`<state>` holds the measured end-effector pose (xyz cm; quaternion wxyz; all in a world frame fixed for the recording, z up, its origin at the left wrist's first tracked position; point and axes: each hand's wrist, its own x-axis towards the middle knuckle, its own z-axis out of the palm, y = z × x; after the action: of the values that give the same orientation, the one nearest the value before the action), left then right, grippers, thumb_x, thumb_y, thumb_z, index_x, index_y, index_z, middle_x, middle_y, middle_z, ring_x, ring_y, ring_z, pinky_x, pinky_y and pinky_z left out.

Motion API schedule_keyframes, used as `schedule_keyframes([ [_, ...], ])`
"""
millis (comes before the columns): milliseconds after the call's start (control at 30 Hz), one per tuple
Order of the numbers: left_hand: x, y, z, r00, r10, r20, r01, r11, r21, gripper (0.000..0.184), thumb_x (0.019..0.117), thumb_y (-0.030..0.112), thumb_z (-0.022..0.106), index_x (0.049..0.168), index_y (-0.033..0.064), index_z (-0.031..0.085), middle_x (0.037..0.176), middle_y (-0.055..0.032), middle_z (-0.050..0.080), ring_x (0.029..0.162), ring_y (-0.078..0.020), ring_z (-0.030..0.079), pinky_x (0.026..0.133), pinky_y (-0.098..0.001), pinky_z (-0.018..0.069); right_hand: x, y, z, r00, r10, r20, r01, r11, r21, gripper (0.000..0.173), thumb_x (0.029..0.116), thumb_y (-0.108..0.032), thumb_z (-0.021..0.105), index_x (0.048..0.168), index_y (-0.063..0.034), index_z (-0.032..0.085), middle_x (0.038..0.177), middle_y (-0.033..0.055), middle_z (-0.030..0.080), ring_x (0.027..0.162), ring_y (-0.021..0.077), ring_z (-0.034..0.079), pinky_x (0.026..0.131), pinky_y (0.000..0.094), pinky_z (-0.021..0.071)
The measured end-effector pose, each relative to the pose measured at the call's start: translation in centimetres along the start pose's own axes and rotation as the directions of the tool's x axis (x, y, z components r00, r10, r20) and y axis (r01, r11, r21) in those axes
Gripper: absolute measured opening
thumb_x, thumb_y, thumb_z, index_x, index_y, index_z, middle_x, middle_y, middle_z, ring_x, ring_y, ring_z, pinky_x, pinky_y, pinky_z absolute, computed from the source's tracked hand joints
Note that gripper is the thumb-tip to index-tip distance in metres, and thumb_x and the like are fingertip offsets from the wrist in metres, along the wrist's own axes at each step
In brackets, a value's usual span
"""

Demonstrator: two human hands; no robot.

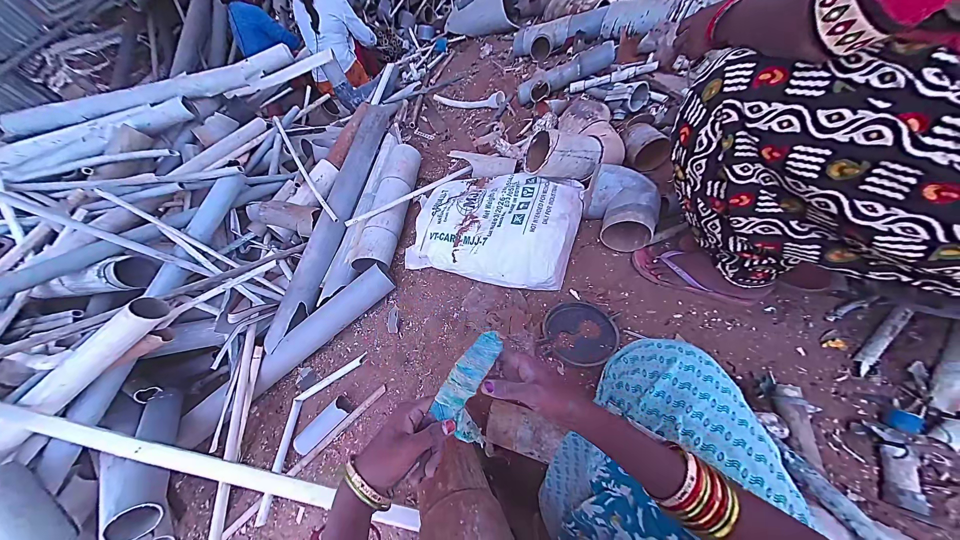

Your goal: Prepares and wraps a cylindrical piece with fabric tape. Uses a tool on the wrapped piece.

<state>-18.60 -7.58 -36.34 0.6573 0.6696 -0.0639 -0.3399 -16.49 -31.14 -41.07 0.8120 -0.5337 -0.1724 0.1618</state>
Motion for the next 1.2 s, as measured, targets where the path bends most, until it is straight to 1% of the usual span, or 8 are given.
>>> schedule_keyframes([
  [167,0.1,0.2,0.2,0.999,-0.043,0.026,0.042,0.998,0.037,0.008,0.0971,0.011,0.055,0.099,0.0173,0.060,0.056,0.0126,0.058,0.042,0.0036,0.052,0.040,-0.0115,0.0425,0.1,1.1,0.4,0.990,0.120,0.069,-0.132,0.968,0.212,0.027,0.0911,0.009,0.052,0.109,-0.0101,0.056,0.096,-0.0116,0.069,0.093,-0.0039,0.065,0.089,0.0184,0.0539],
  [267,0.0,0.5,0.2,0.998,-0.042,-0.043,0.046,0.993,0.106,0.011,0.0966,0.008,0.052,0.098,0.0157,0.060,0.056,0.0130,0.058,0.042,0.0039,0.051,0.041,-0.0115,0.0420,0.3,1.4,0.2,0.978,0.155,0.139,-0.179,0.968,0.178,0.027,0.0914,0.005,0.053,0.085,-0.0184,0.064,0.077,-0.0158,0.068,0.072,-0.0063,0.063,0.070,0.0147,0.0519],
  [567,0.9,0.1,1.4,0.944,0.068,-0.322,0.100,0.873,0.478,0.016,0.1017,0.008,0.054,0.113,-0.0008,0.060,0.057,0.0092,0.050,0.044,0.0021,0.047,0.045,-0.0146,0.0422,0.5,2.2,1.3,0.993,0.110,-0.047,-0.106,0.991,0.081,0.014,0.0948,0.002,0.056,0.094,-0.0113,0.059,0.077,-0.0132,0.065,0.070,-0.0052,0.061,0.066,0.0146,0.0510],
  [733,1.9,-0.1,3.6,0.894,0.208,-0.398,0.221,0.567,0.793,0.036,0.1055,0.016,0.053,0.130,-0.0088,0.060,0.074,-0.0178,0.065,0.065,-0.0302,0.064,0.069,-0.0481,0.0536,0.5,2.3,2.3,0.968,0.169,-0.184,-0.100,0.937,0.334,0.019,0.0975,0.005,0.047,0.094,-0.0107,0.056,0.079,-0.0066,0.066,0.072,0.0026,0.066,0.070,0.0216,0.0574],
  [900,2.3,-0.7,4.2,0.859,0.320,-0.400,0.176,0.549,0.817,0.037,0.1048,0.013,0.052,0.130,-0.0138,0.059,0.079,-0.0239,0.068,0.070,-0.0372,0.068,0.073,-0.0532,0.0551,0.5,2.5,3.2,0.937,0.173,-0.304,-0.029,0.905,0.424,0.019,0.0985,0.007,0.047,0.093,-0.0075,0.059,0.080,-0.0021,0.068,0.074,0.0059,0.067,0.074,0.0242,0.0585],
  [1033,2.5,-0.5,5.2,0.840,0.265,-0.474,0.258,0.573,0.778,0.040,0.1065,0.012,0.048,0.137,-0.0138,0.053,0.091,-0.0290,0.069,0.083,-0.0435,0.070,0.082,-0.0573,0.0542,0.5,2.8,3.5,0.935,0.082,-0.345,0.003,0.971,0.239,0.017,0.0971,0.004,0.053,0.088,-0.0091,0.056,0.074,-0.0051,0.063,0.066,0.0048,0.064,0.065,0.0237,0.0578],
  [1100,2.8,0.5,6.4,0.823,0.160,-0.546,0.418,0.480,0.771,0.041,0.1080,0.011,0.045,0.143,-0.0101,0.049,0.102,-0.0318,0.070,0.097,-0.0493,0.070,0.089,-0.0607,0.0528,0.4,2.9,3.6,0.938,0.053,-0.341,0.009,0.984,0.177,0.014,0.0969,0.003,0.052,0.089,-0.0079,0.057,0.074,-0.0051,0.064,0.064,0.0055,0.065,0.062,0.0245,0.0585],
  [1200,4.1,1.3,7.6,0.773,-0.054,-0.632,0.621,0.263,0.738,0.047,0.1068,0.011,0.049,0.152,0.0007,0.040,0.119,-0.0270,0.068,0.109,-0.0452,0.068,0.092,-0.0566,0.0537,0.3,2.6,3.9,0.945,0.037,-0.324,-0.006,0.995,0.097,0.009,0.0972,0.004,0.053,0.094,-0.0037,0.058,0.080,-0.0038,0.064,0.068,0.0053,0.067,0.065,0.0246,0.0605],
])
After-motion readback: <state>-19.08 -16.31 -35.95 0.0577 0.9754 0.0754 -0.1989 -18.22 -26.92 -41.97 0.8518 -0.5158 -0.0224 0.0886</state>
